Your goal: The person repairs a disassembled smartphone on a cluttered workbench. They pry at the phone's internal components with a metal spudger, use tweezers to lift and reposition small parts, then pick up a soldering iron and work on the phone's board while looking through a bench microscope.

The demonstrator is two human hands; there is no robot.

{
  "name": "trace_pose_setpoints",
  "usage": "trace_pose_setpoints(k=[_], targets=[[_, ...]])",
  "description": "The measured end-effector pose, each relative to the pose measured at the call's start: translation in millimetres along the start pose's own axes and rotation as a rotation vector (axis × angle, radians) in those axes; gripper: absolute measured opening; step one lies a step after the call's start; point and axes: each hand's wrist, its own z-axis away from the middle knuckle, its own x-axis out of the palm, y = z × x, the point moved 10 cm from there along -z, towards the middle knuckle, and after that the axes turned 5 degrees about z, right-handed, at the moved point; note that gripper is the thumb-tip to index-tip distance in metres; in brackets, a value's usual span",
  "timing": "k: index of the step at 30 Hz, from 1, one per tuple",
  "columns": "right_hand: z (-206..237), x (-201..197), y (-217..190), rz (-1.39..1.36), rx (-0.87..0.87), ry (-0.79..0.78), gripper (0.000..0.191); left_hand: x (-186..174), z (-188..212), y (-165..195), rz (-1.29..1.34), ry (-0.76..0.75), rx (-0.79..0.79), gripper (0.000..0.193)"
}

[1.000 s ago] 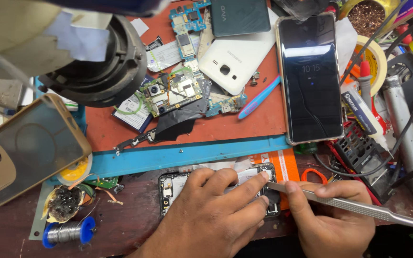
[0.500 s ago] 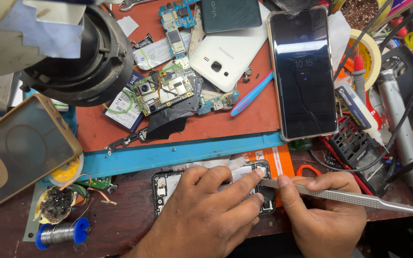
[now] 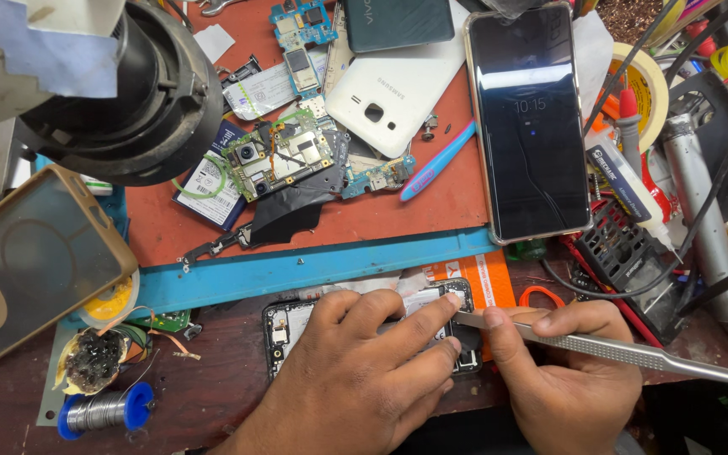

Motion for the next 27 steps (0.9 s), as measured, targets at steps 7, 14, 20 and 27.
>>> trace_pose_setpoints(k=[7,14,20,27], targets=[[4.3,-6.8,-5.6,-0.002,-0.126,0.034,0.037,0.5,0.8,-0.4,0.01,-0.002,-0.016,0.025],[9.7,1.7,-14.0,-0.079,-0.272,-0.12,0.037,-0.8,1.1,1.0,-0.007,0.007,0.007,0.027],[9.6,-1.6,-12.0,-0.062,-0.224,-0.119,0.037,-2.0,1.7,1.4,-0.023,0.03,0.024,0.027],[12.5,5.4,-29.1,0.0,-0.312,-0.138,0.034,-0.4,4.5,1.3,-0.062,0.047,0.032,0.021]])
